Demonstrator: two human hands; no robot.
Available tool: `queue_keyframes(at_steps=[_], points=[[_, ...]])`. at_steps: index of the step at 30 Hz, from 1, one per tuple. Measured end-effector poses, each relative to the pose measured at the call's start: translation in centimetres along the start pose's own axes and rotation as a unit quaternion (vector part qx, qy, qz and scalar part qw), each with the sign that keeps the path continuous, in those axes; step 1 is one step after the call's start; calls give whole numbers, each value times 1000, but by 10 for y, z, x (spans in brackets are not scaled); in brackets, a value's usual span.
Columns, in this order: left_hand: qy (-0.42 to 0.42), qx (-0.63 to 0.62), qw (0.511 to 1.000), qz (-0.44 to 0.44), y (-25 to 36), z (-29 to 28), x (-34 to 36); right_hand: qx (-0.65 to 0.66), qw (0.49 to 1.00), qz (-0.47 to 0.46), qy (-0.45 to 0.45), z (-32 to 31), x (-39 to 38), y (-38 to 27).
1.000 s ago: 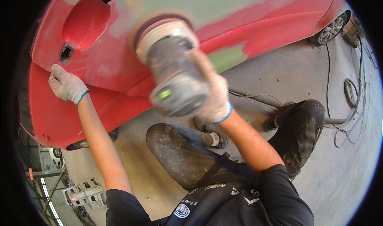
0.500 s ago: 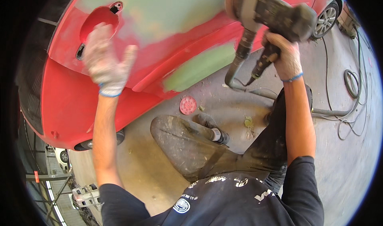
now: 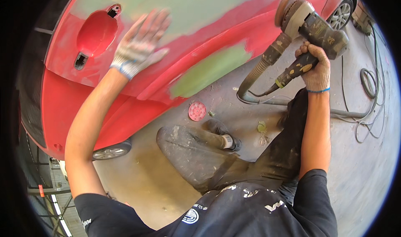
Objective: The person uses an orbital sander to smooth a red car hood. They move the sander across the surface and periodically wipe the area with a gloved hand to check the finish.
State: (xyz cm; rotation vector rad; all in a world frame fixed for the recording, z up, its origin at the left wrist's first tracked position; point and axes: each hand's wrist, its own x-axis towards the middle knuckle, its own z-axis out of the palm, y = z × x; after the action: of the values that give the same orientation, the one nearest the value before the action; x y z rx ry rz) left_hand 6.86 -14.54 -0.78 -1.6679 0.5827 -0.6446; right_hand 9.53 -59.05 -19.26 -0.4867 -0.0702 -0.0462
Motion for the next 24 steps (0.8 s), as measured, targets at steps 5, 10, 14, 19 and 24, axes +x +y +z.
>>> queue_keyframes(at_steps=[5,10,14,19,24], points=[[10,-102,994,33,-16,31,-119,13,1000,15,14,6,-1,6],[9,-118,992,31,-2,32,-99,29,999,40,5,1,3,-6],[-11,-69,997,44,18,13,-14,22,999,28,-3,0,8,-7],[5,-10,999,48,28,2,19,10,1000,21,9,0,8,-3],[15,-137,979,148,-1,23,-62,-6,1000,25,15,-12,7,-3]])
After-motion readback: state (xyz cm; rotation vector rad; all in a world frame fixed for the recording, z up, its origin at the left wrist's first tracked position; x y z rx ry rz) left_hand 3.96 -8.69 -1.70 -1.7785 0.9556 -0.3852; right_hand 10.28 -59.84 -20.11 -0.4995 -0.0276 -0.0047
